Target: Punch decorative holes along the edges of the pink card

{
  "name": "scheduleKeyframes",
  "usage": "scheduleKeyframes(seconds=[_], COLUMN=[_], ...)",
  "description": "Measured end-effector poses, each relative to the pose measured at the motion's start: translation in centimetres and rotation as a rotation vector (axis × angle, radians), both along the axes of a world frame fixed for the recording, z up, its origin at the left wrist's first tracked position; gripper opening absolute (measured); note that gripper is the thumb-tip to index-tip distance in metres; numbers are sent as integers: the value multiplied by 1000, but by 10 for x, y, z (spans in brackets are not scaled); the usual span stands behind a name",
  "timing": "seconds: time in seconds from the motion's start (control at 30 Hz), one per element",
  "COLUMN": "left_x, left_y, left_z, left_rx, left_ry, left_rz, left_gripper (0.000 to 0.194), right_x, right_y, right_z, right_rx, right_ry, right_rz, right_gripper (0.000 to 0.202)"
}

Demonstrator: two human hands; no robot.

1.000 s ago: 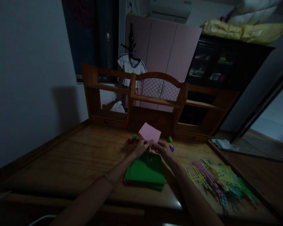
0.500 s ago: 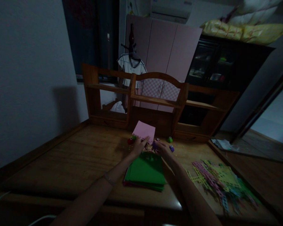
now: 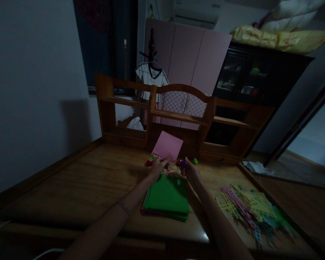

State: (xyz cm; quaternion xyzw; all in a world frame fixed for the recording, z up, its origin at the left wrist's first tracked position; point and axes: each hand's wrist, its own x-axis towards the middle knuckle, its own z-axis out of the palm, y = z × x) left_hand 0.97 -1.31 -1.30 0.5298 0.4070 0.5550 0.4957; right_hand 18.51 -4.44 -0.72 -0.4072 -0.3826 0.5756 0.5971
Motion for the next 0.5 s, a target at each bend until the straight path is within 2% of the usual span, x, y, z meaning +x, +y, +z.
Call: scheduleKeyframes(seconds=[0.13,0.3,0.5], left_x=[-6,-10,-7], left_y=[10,13,12], left_z=[-9,-12,-9], left_rx=[-135,-83,-61], left_ry=[-16,67,61], left_rz=[-20,10,7], left_gripper=[42,42,30], right_x=[2,3,5], right_y=[2,2,0], right_z=[-3,-4,-1], right_rx=[4,18,-28], right_ry=[2,21,61], right_rz=[-11,3,67], right_gripper=[36,39,49])
